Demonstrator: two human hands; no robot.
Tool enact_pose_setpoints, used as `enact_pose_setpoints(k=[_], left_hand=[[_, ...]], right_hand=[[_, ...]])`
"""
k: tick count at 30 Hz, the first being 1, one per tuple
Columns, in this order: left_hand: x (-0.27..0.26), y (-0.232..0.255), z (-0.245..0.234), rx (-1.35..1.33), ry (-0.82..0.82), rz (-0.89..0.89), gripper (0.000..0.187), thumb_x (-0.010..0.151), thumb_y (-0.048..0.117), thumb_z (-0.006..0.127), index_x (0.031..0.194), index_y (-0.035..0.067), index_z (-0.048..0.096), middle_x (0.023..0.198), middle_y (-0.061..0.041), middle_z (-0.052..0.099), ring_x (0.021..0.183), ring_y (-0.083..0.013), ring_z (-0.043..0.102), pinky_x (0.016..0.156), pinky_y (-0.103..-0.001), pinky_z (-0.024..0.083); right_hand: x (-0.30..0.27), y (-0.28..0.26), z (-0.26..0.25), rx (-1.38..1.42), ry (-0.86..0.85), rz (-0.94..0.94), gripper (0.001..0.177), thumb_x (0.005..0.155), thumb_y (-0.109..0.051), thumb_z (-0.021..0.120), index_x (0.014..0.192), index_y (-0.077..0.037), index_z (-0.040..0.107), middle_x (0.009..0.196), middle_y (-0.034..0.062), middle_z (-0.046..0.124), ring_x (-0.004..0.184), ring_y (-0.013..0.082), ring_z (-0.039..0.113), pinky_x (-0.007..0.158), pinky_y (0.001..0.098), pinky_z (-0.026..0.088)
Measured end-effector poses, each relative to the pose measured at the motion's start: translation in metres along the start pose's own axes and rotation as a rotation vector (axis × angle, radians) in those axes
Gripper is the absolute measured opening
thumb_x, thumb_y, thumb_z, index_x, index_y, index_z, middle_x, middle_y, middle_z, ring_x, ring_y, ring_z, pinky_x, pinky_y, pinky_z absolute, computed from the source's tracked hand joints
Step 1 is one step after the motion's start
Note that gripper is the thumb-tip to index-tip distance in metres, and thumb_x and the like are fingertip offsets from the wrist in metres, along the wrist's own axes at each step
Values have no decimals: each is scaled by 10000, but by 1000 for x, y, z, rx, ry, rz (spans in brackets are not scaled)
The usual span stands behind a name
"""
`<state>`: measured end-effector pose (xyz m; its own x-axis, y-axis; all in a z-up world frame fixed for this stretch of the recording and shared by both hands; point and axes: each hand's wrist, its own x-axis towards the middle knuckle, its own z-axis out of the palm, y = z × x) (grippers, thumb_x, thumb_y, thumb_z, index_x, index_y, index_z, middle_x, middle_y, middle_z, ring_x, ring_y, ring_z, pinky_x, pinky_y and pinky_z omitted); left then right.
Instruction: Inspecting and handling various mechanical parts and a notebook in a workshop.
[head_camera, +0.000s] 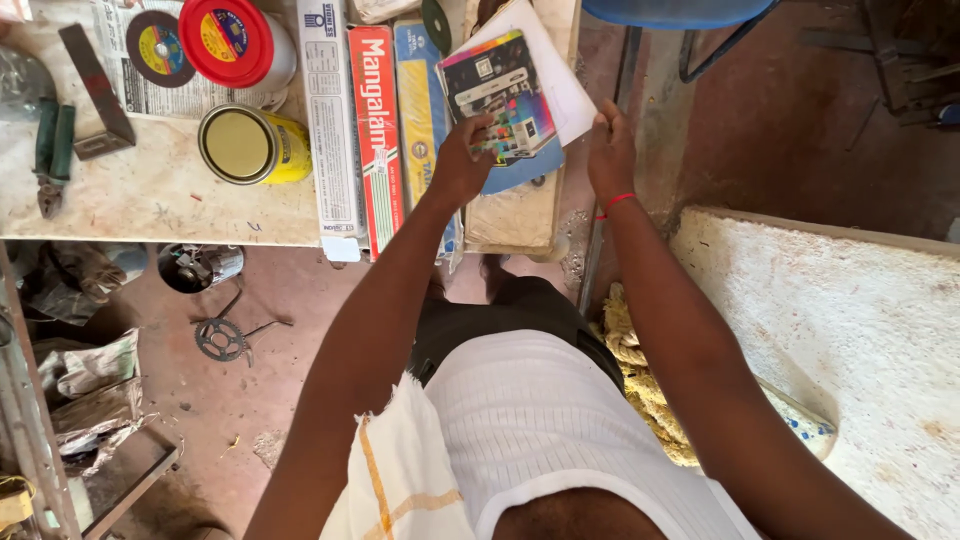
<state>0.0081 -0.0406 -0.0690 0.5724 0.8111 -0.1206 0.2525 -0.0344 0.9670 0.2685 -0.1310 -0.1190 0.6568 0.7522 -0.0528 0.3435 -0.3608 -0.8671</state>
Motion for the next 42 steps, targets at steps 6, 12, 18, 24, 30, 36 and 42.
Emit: enact_pose_setpoints(k=[6, 12, 18, 24, 30, 36, 42], left_hand=[[-9, 5, 6, 440, 332, -89, 719, 713, -14, 824, 1369, 96, 552, 1386, -177, 433, 1332, -368, 415, 1122, -485, 331], [1, -18, 4, 373, 319, -212, 816, 765, 16, 810, 1484, 27, 425, 1382, -198, 409, 1352, -364, 368, 1148, -486, 256], [18, -39, 30, 266, 273, -225, 875, 785, 14, 784, 1545, 22, 348, 1390, -224, 433, 1295, -351, 475, 1140, -414, 398], [9, -21, 32, 353, 367, -61, 861, 784, -61, 763, 1534, -39, 341, 1448, -246, 434, 1349, -403, 458, 1116, -433, 440], [3, -29, 27, 84, 263, -338, 577, 857, 16, 721, 1387, -50, 503, 1231, -152, 704, 1118, -232, 689, 984, -338, 538], [10, -29, 22, -154, 238, -305, 455, 914, -6, 630, 1358, -73, 553, 1186, -138, 723, 1068, -194, 682, 941, -313, 531], [12, -5, 3, -113, 289, -562, 423, 957, 86, 605, 1363, -31, 608, 1162, -113, 723, 985, -178, 672, 877, -321, 550]], right_hand=[[17, -13, -2, 288, -262, 242, 562, 1027, -310, 587, 1507, -49, 456, 1433, 108, 588, 1199, 186, 613, 895, 322, 542], [28, -16, 4, -52, -305, -36, 492, 1047, -257, 658, 1459, -6, 558, 1429, 162, 594, 1223, 207, 607, 996, 325, 499], [22, -24, -2, -7, -362, 37, 378, 1085, -253, 594, 1380, -30, 671, 1131, 114, 737, 1011, 162, 686, 906, 294, 535], [11, -16, -1, 235, -372, 25, 298, 1047, -222, 678, 1254, -8, 662, 1158, 74, 730, 997, 121, 679, 890, 281, 556], [9, -12, 5, 149, -310, 18, 301, 1016, -176, 703, 1248, -8, 607, 1155, 70, 708, 984, 128, 673, 860, 276, 563], [-2, -8, 3, 353, -386, 124, 357, 1040, -152, 685, 1359, -7, 616, 1186, 41, 711, 979, 81, 637, 852, 249, 537], [-22, -24, -8, 525, -521, 354, 375, 1016, -175, 689, 1347, -14, 623, 1121, 34, 726, 916, 81, 643, 769, 241, 522]])
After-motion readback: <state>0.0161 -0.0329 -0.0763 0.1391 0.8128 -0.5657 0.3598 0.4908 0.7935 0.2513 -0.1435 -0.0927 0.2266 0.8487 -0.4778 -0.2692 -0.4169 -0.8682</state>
